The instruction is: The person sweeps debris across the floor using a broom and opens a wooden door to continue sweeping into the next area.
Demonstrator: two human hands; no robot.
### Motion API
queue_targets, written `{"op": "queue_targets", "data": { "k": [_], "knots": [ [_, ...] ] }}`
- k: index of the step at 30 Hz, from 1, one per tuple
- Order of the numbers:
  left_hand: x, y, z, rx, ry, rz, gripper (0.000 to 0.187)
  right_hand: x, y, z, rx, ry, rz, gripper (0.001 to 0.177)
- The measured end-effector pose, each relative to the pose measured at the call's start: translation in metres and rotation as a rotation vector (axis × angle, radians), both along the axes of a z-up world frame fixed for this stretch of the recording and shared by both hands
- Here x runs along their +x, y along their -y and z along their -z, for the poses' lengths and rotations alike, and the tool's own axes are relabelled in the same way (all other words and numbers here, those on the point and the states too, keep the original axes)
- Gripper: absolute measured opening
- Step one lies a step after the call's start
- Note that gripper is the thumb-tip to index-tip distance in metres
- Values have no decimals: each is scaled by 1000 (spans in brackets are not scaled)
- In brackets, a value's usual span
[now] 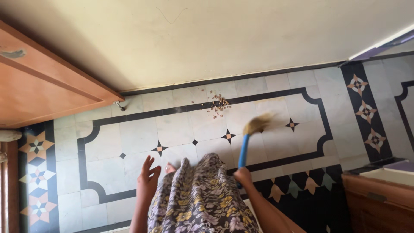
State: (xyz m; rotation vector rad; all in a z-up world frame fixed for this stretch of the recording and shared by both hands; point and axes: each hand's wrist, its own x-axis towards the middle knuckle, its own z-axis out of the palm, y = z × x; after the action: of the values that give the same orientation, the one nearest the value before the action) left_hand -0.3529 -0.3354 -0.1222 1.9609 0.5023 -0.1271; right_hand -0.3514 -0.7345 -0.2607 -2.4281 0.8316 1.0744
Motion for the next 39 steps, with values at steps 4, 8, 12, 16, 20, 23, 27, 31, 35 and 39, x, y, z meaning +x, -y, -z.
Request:
{"op": "queue_targets", "data": {
  "k": [4,8,12,16,20,23,27,31,35,39],
  "knots": [
    [-12,-9,-3,27,-53,-30,64,30,-44,0,5,176,29,33],
    [-13,-14,0,64,-89,3,65,52,-69,3,-34,193,-149,52],
    [-14,-18,2,34,-58,24,65,67,-75,5,-44,198,-361,68],
    [-12,-23,0,-1,-39,45,64,48,-57,-6,-44,147,-369,70],
    [-2,-30,4,-22,7,69,62,-27,-17,-42,-111,185,-243,83],
    [5,-31,8,-46,-7,70,64,-81,15,-74,-118,108,-148,82],
    [8,-34,10,-78,-7,111,61,-98,22,-82,97,-112,231,89],
    [5,-35,12,-100,15,137,59,-103,11,-72,224,85,438,58],
    [0,-40,12,-75,-28,131,59,-72,-35,-38,112,3,185,33],
    [-6,-44,7,-50,-50,121,58,-45,-93,-13,76,91,53,33]
  ]
}}
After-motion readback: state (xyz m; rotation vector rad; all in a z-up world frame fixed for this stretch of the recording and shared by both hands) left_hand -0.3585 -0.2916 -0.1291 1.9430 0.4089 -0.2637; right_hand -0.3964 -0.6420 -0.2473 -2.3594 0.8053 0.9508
